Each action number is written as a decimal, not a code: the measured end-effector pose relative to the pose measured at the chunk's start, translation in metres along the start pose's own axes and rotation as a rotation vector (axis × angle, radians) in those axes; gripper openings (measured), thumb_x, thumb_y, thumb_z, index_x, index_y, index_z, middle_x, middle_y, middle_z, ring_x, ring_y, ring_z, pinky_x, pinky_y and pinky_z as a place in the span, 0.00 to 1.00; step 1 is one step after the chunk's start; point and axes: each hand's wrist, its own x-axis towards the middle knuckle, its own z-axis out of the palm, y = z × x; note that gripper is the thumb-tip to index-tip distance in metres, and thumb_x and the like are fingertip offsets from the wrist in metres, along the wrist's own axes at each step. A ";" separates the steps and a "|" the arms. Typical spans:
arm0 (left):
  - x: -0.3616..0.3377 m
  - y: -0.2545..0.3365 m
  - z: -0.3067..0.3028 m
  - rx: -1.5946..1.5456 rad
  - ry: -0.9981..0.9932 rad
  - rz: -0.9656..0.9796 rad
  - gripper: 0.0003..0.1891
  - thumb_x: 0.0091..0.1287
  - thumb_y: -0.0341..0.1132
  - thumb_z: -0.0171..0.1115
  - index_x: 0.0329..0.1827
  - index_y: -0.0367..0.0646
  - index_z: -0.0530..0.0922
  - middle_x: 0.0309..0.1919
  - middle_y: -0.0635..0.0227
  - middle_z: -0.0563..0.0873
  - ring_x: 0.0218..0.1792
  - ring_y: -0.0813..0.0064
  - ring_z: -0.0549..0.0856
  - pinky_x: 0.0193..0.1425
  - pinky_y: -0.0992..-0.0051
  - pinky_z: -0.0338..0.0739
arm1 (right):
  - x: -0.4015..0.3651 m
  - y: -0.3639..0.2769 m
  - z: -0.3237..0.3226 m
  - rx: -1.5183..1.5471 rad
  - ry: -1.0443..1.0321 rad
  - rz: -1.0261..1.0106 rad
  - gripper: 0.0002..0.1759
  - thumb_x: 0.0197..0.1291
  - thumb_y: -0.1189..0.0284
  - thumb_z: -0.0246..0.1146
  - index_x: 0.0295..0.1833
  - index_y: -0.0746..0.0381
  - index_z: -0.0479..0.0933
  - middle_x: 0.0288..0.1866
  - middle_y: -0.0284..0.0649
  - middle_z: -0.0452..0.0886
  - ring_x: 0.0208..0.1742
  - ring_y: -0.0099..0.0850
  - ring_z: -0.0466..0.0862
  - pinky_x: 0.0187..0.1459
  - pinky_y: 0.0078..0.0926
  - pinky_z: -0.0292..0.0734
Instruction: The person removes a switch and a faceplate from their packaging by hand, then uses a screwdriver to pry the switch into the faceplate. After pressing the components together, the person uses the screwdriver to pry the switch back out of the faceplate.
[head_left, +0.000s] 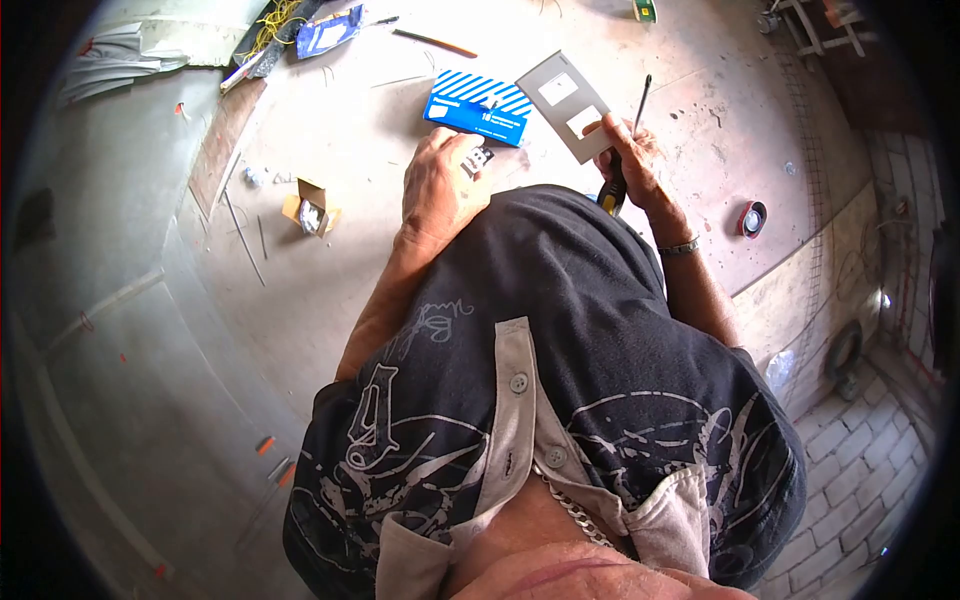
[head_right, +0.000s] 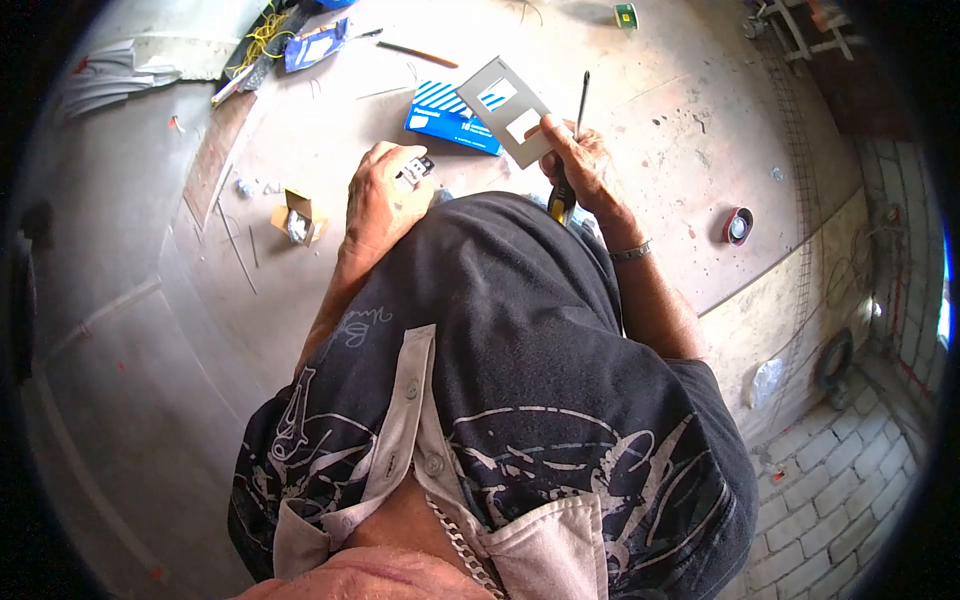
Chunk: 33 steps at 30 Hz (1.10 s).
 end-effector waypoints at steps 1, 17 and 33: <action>-0.001 -0.003 0.001 -0.001 0.001 -0.002 0.16 0.51 0.30 0.65 0.45 0.39 0.80 0.41 0.57 0.82 0.46 0.55 0.81 0.53 0.64 0.76 | 0.000 0.000 0.000 -0.001 -0.002 0.000 0.26 0.65 0.49 0.57 0.37 0.64 0.80 0.18 0.28 0.70 0.19 0.17 0.69 0.22 0.16 0.63; -0.004 -0.046 0.018 -1.778 -0.178 -0.814 0.16 0.67 0.36 0.58 0.54 0.37 0.77 0.40 0.61 0.83 0.35 0.70 0.82 0.39 0.76 0.77 | 0.000 0.001 0.002 0.015 -0.008 -0.002 0.26 0.64 0.48 0.59 0.38 0.64 0.80 0.18 0.28 0.69 0.19 0.17 0.67 0.22 0.16 0.61; -0.004 -0.043 0.008 -2.025 -0.322 -0.677 0.20 0.67 0.37 0.54 0.56 0.30 0.75 0.34 0.58 0.80 0.32 0.70 0.78 0.34 0.75 0.71 | 0.000 0.003 0.006 0.027 -0.005 0.005 0.25 0.65 0.50 0.58 0.37 0.64 0.80 0.17 0.28 0.69 0.18 0.17 0.67 0.21 0.16 0.62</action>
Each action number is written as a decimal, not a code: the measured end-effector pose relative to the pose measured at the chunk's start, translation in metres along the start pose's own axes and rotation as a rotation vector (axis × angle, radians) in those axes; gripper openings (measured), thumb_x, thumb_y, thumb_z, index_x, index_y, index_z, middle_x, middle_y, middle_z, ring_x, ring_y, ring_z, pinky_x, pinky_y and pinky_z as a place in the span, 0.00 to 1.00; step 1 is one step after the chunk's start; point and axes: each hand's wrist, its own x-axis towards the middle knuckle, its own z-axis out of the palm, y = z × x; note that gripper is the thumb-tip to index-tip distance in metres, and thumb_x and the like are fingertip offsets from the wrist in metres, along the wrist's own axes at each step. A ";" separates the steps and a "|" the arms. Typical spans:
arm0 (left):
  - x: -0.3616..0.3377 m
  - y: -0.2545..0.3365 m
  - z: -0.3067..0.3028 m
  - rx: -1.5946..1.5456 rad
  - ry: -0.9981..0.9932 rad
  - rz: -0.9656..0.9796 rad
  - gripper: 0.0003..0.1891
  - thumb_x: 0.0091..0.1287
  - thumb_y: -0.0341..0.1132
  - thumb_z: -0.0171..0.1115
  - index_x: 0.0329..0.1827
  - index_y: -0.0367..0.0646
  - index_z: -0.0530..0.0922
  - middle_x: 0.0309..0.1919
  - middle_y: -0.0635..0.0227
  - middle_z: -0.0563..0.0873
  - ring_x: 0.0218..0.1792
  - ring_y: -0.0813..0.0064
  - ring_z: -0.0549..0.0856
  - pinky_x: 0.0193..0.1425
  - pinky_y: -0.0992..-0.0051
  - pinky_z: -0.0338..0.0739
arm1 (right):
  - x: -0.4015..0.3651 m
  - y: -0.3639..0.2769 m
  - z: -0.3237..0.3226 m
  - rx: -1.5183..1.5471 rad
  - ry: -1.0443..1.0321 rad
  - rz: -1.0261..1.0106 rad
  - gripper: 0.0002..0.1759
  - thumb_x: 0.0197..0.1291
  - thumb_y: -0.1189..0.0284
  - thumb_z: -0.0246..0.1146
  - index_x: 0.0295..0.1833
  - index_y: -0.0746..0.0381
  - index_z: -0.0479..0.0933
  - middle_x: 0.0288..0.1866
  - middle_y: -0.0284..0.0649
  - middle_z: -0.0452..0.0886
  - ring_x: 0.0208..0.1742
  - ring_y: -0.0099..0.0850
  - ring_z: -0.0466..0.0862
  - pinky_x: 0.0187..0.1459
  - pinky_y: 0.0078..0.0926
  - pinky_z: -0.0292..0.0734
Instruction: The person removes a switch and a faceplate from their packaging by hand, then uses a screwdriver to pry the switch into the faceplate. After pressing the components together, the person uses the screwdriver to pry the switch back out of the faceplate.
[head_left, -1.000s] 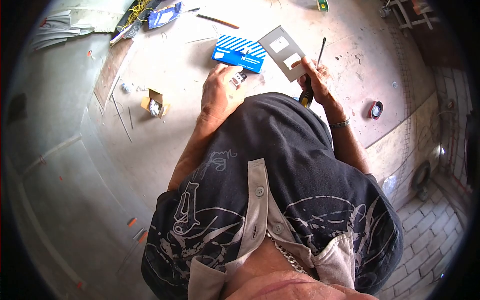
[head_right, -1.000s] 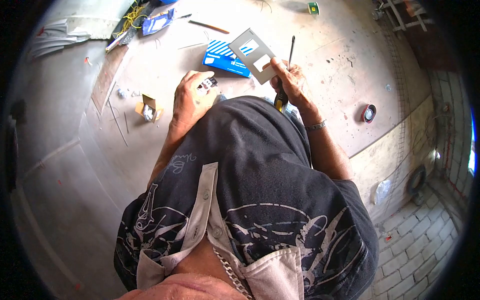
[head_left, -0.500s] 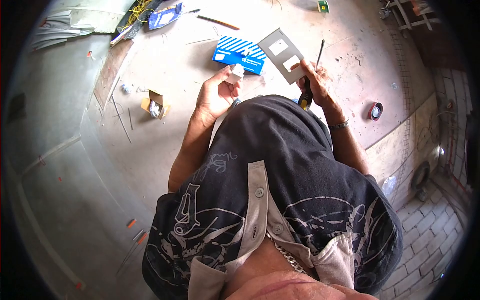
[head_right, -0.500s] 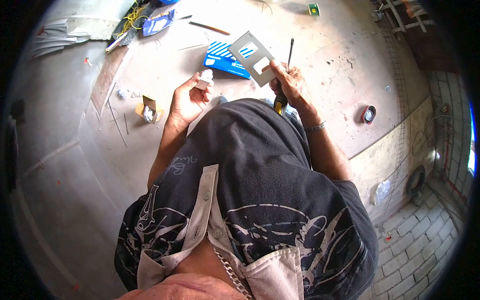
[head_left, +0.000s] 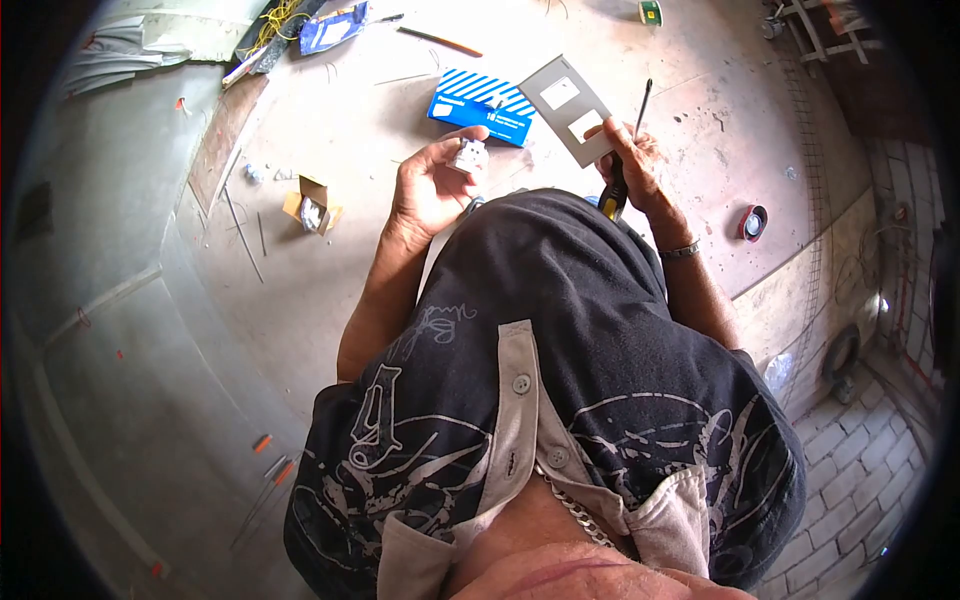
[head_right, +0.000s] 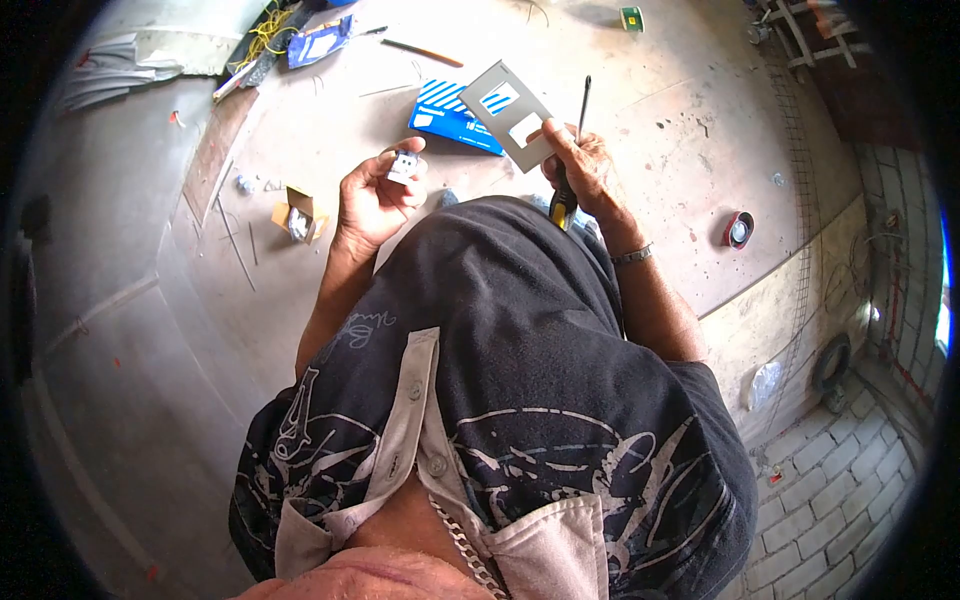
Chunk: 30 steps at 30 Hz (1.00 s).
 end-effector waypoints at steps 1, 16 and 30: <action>0.001 -0.001 -0.001 0.034 0.034 0.013 0.20 0.68 0.38 0.54 0.55 0.31 0.75 0.35 0.59 0.80 0.32 0.70 0.79 0.34 0.75 0.72 | 0.000 0.000 0.000 0.000 -0.001 0.001 0.25 0.65 0.50 0.58 0.37 0.64 0.80 0.17 0.28 0.69 0.18 0.17 0.67 0.21 0.16 0.62; 0.011 -0.002 -0.029 -0.053 0.207 0.097 0.14 0.70 0.41 0.58 0.49 0.39 0.77 0.40 0.58 0.82 0.40 0.67 0.82 0.42 0.75 0.80 | -0.001 -0.006 -0.002 -0.006 0.004 0.023 0.25 0.66 0.51 0.58 0.36 0.65 0.80 0.17 0.28 0.69 0.17 0.17 0.67 0.20 0.16 0.60; 0.003 -0.005 -0.005 -0.057 0.113 0.169 0.18 0.70 0.36 0.54 0.63 0.46 0.72 0.43 0.61 0.82 0.43 0.66 0.84 0.46 0.69 0.82 | -0.001 -0.007 -0.002 0.012 -0.003 0.032 0.25 0.64 0.49 0.59 0.38 0.64 0.79 0.17 0.28 0.69 0.18 0.16 0.67 0.21 0.16 0.60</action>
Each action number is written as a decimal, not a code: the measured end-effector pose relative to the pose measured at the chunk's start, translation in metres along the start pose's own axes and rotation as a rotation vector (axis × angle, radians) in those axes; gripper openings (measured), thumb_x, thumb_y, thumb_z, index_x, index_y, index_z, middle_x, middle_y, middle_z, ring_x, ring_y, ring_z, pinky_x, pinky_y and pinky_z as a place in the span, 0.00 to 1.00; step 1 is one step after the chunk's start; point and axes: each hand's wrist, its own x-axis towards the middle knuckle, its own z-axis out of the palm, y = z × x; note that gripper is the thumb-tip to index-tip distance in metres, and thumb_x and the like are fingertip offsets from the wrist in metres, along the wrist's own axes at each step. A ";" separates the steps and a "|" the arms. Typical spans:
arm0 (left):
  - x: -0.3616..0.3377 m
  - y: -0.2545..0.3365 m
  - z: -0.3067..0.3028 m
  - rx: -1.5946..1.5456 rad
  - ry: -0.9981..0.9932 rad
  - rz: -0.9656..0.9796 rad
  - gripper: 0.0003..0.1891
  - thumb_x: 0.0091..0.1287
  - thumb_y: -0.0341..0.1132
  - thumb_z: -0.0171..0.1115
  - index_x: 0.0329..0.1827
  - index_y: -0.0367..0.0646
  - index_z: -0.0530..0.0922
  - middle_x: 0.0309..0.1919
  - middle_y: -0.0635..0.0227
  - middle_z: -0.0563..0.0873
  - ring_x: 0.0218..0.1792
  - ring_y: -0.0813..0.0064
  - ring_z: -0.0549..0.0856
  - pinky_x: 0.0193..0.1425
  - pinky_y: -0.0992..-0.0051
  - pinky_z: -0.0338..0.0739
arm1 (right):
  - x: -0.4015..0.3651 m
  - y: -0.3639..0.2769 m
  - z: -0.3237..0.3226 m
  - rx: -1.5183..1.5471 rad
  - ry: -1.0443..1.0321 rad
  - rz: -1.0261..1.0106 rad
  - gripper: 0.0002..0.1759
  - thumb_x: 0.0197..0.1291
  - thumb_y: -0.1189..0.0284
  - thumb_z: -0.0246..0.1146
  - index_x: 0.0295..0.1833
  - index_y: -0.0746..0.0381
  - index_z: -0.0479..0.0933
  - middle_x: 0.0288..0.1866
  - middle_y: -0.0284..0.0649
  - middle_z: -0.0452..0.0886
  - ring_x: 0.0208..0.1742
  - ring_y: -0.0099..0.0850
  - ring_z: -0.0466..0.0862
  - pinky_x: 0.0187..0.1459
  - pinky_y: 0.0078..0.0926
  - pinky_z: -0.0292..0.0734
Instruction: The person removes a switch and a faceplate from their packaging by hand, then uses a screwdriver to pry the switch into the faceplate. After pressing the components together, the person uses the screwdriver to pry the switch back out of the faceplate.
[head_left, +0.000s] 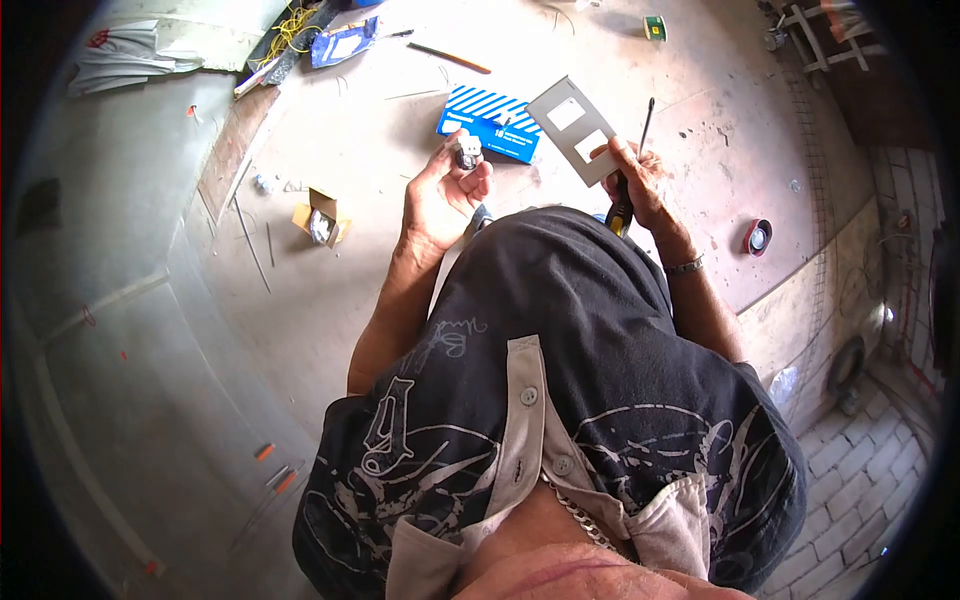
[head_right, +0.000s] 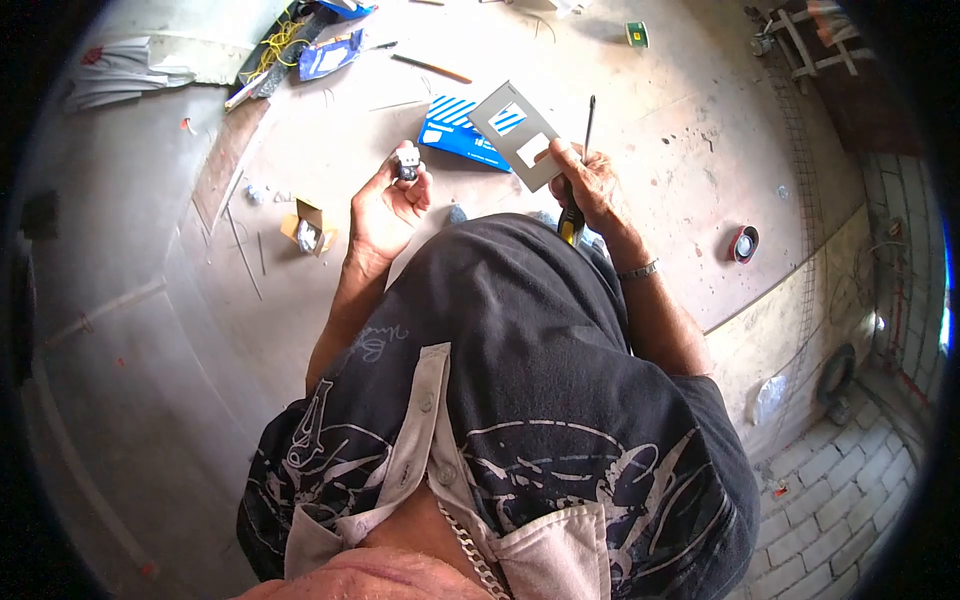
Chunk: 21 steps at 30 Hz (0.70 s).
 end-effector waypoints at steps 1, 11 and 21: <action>0.000 -0.001 -0.001 0.001 -0.001 0.000 0.18 0.70 0.36 0.54 0.63 0.46 0.72 0.43 0.61 0.82 0.43 0.66 0.84 0.46 0.69 0.82 | 0.000 0.000 -0.001 0.000 0.001 -0.001 0.25 0.64 0.49 0.59 0.38 0.64 0.79 0.17 0.28 0.69 0.18 0.16 0.67 0.21 0.16 0.60; -0.009 -0.002 -0.002 0.375 -0.152 0.080 0.18 0.69 0.36 0.54 0.61 0.45 0.71 0.48 0.58 0.83 0.37 0.64 0.86 0.39 0.68 0.81 | -0.001 -0.001 0.000 -0.060 -0.002 -0.011 0.26 0.65 0.49 0.58 0.38 0.64 0.80 0.17 0.29 0.70 0.18 0.17 0.68 0.21 0.16 0.61; -0.002 -0.007 -0.012 0.314 -0.146 0.084 0.16 0.73 0.41 0.49 0.58 0.43 0.73 0.51 0.55 0.82 0.37 0.60 0.86 0.40 0.67 0.80 | -0.002 -0.002 0.001 -0.051 0.000 -0.006 0.25 0.65 0.50 0.58 0.37 0.64 0.79 0.18 0.28 0.69 0.18 0.16 0.65 0.20 0.16 0.58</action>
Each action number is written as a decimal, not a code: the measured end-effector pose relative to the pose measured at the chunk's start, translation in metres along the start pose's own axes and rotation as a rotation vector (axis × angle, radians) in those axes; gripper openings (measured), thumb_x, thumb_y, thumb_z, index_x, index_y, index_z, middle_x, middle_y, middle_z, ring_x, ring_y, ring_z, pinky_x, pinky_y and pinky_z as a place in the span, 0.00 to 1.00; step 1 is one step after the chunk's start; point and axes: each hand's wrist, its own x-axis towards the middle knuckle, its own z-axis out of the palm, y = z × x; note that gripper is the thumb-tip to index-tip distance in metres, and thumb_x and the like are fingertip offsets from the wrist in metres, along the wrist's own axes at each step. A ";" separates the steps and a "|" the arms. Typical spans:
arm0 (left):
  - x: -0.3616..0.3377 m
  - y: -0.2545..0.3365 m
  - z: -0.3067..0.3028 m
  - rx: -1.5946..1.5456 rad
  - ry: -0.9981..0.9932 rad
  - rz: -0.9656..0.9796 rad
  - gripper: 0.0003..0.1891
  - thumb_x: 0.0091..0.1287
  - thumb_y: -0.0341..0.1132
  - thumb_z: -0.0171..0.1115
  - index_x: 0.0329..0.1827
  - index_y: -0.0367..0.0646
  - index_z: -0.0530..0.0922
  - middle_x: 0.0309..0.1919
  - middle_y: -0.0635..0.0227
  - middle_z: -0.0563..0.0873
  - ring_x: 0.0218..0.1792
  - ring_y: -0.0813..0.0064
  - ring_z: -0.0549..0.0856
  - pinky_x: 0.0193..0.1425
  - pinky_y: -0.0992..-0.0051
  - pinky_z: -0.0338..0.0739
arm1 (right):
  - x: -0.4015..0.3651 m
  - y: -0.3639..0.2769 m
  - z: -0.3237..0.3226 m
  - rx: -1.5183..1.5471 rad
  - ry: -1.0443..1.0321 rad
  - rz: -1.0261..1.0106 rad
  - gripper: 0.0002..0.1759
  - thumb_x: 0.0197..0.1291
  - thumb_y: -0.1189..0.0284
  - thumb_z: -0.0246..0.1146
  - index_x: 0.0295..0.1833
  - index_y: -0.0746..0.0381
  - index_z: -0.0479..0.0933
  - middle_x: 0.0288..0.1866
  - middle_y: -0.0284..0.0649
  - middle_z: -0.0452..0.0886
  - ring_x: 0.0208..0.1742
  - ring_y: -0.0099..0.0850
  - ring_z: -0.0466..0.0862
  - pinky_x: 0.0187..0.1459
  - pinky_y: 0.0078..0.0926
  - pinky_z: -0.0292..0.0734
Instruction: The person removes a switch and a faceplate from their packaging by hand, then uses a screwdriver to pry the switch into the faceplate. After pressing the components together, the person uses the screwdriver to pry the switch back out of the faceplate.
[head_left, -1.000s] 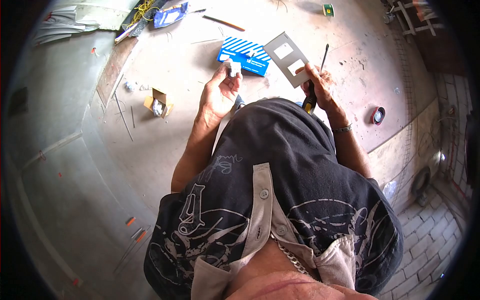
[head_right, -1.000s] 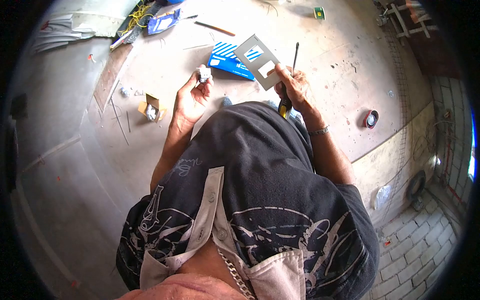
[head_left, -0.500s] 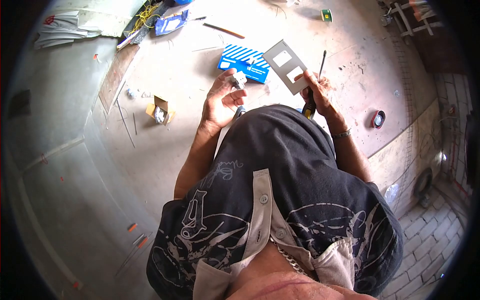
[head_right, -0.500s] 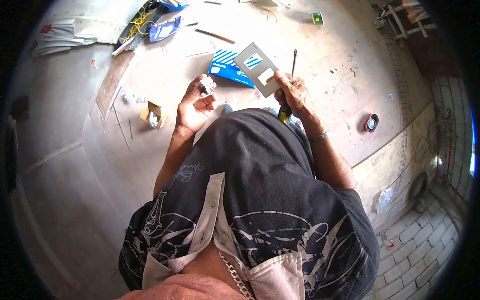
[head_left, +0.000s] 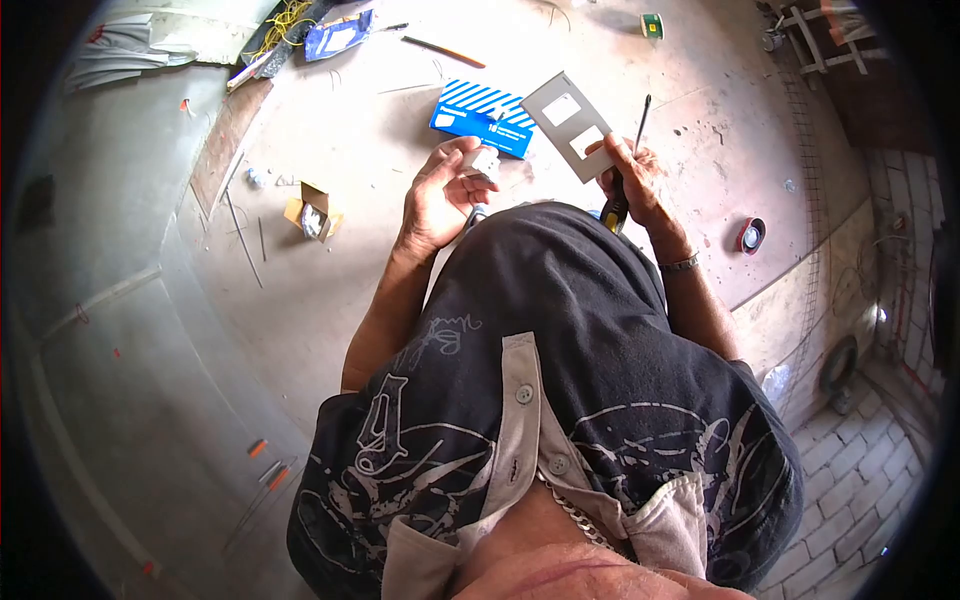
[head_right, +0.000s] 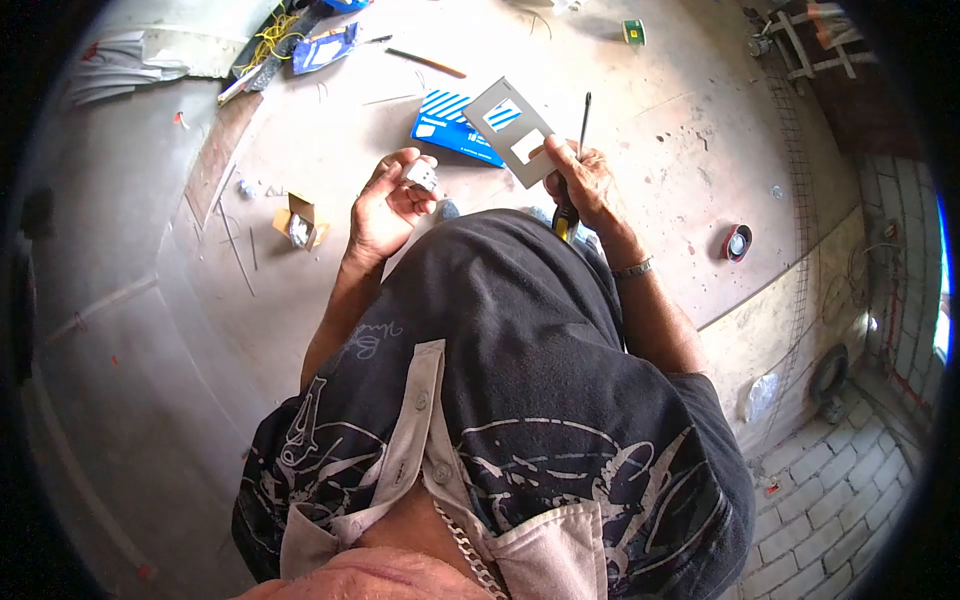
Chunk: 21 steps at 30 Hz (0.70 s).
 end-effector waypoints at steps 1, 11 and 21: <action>0.000 0.002 0.003 -0.028 -0.018 -0.014 0.18 0.73 0.40 0.49 0.60 0.42 0.72 0.53 0.55 0.81 0.39 0.60 0.86 0.41 0.67 0.80 | -0.001 -0.002 0.001 0.000 0.000 0.001 0.25 0.65 0.50 0.58 0.37 0.64 0.79 0.18 0.28 0.69 0.18 0.16 0.65 0.20 0.16 0.58; 0.001 0.001 0.008 -0.004 -0.038 -0.032 0.26 0.70 0.41 0.55 0.67 0.38 0.67 0.60 0.54 0.77 0.48 0.66 0.80 0.48 0.73 0.74 | 0.000 -0.002 0.000 0.000 -0.004 -0.006 0.24 0.65 0.51 0.58 0.37 0.64 0.79 0.18 0.28 0.69 0.18 0.16 0.65 0.21 0.16 0.58; 0.008 -0.001 -0.004 -0.253 -0.137 -0.100 0.24 0.64 0.32 0.57 0.65 0.38 0.71 0.60 0.57 0.76 0.50 0.68 0.77 0.50 0.76 0.73 | 0.001 0.000 -0.003 0.046 -0.008 -0.005 0.23 0.66 0.52 0.59 0.36 0.64 0.80 0.17 0.28 0.69 0.17 0.16 0.66 0.20 0.16 0.59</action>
